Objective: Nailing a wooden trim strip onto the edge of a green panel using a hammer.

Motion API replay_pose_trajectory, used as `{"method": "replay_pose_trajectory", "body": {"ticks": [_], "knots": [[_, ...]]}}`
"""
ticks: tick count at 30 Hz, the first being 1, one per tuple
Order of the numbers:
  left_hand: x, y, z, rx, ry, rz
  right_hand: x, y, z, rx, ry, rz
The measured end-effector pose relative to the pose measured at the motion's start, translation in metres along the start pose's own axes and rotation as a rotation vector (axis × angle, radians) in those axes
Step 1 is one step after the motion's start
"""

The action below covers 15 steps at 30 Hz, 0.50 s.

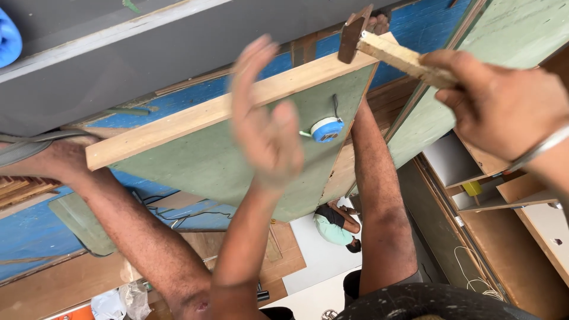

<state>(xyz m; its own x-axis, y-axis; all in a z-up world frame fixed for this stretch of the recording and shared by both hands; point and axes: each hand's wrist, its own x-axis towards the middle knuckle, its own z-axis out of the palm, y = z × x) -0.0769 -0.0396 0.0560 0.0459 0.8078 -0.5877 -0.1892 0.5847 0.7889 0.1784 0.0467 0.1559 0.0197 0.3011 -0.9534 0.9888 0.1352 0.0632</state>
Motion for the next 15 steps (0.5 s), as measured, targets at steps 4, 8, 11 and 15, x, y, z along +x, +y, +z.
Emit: {"method": "replay_pose_trajectory", "body": {"ticks": [4, 8, 11, 15], "knots": [[-0.057, 0.003, -0.083, 0.53, 0.703, 0.026, 0.006, -0.02, 0.001, 0.167, 0.137, -0.078], [-0.106, -0.096, -0.198, 0.232, 1.261, -0.315, 0.035, -0.075, -0.013, 0.18, 0.313, -0.181], [-0.137, -0.251, -0.262, 0.32, 1.294, -0.436, 0.085, -0.116, -0.014, 0.237, 0.195, -0.194], [0.018, -0.079, -0.356, 0.996, 0.806, 0.054, 0.181, -0.165, 0.005, 0.225, 0.256, -0.354]]}}
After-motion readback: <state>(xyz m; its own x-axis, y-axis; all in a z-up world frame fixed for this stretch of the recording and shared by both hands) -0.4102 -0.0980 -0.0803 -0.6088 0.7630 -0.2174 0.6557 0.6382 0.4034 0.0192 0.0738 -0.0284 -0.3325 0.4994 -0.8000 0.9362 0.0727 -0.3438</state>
